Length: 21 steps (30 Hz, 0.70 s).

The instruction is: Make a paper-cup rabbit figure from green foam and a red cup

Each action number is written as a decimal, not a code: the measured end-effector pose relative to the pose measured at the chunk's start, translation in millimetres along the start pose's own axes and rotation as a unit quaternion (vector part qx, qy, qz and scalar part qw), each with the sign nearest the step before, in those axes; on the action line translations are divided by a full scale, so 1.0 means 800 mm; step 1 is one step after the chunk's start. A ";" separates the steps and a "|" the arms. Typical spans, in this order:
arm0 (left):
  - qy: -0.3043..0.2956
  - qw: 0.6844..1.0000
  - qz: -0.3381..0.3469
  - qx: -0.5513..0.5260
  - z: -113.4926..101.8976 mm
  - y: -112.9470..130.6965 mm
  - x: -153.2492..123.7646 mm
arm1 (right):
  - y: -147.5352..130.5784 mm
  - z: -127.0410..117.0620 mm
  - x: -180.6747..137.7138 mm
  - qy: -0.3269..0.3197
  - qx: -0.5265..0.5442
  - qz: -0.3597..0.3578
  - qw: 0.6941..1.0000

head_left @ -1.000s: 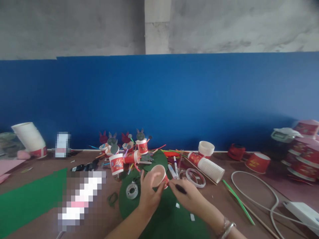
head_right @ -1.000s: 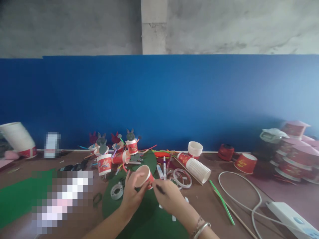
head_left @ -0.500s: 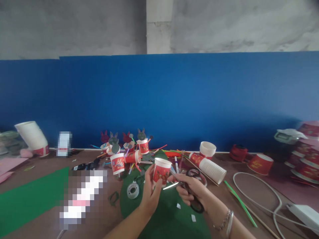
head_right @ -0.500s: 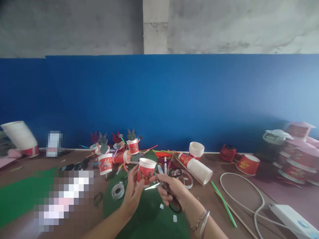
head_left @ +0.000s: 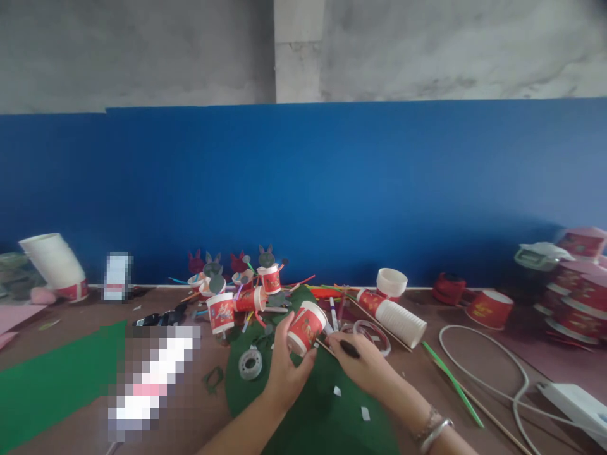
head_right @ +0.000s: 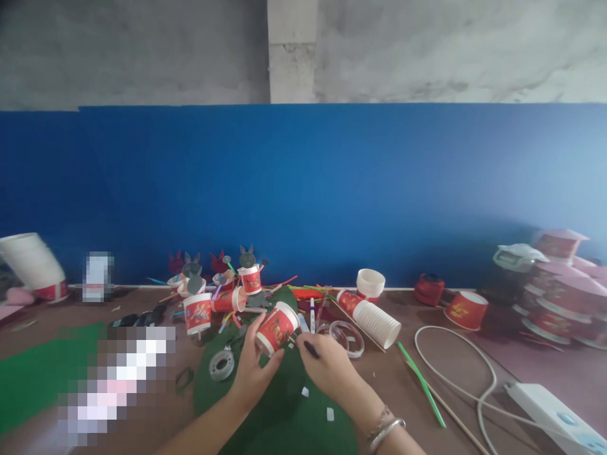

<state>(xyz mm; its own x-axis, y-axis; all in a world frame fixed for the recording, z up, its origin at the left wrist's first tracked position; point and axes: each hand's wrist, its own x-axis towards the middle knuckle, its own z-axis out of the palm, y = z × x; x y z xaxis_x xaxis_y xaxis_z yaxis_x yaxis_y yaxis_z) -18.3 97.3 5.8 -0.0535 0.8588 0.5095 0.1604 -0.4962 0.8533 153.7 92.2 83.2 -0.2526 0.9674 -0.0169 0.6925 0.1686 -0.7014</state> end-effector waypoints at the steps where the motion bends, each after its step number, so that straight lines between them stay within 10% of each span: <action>1: 0.004 1.000 0.006 -0.012 0.001 0.001 -0.001 | -0.001 -0.001 0.002 -0.033 0.044 0.048 0.997; 10: 0.045 0.998 0.017 -0.049 -0.003 0.020 0.000 | 0.021 0.000 0.018 -0.271 0.403 0.166 0.858; 17: 0.081 0.995 -0.027 -0.050 -0.001 0.015 0.004 | 0.007 0.008 0.004 -0.094 0.100 0.024 0.990; 21: 0.064 0.994 -0.066 -0.063 -0.002 0.016 0.006 | 0.000 0.005 -0.009 -0.003 -0.043 -0.131 0.990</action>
<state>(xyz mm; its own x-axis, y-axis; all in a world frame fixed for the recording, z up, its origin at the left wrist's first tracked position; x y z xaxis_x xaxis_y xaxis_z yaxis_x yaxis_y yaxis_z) -17.7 95.0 19.5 -0.1927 0.8983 0.3949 0.0193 -0.3989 0.9168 152.6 84.4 80.4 -0.4343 0.8877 0.1532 0.6585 0.4289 -0.6184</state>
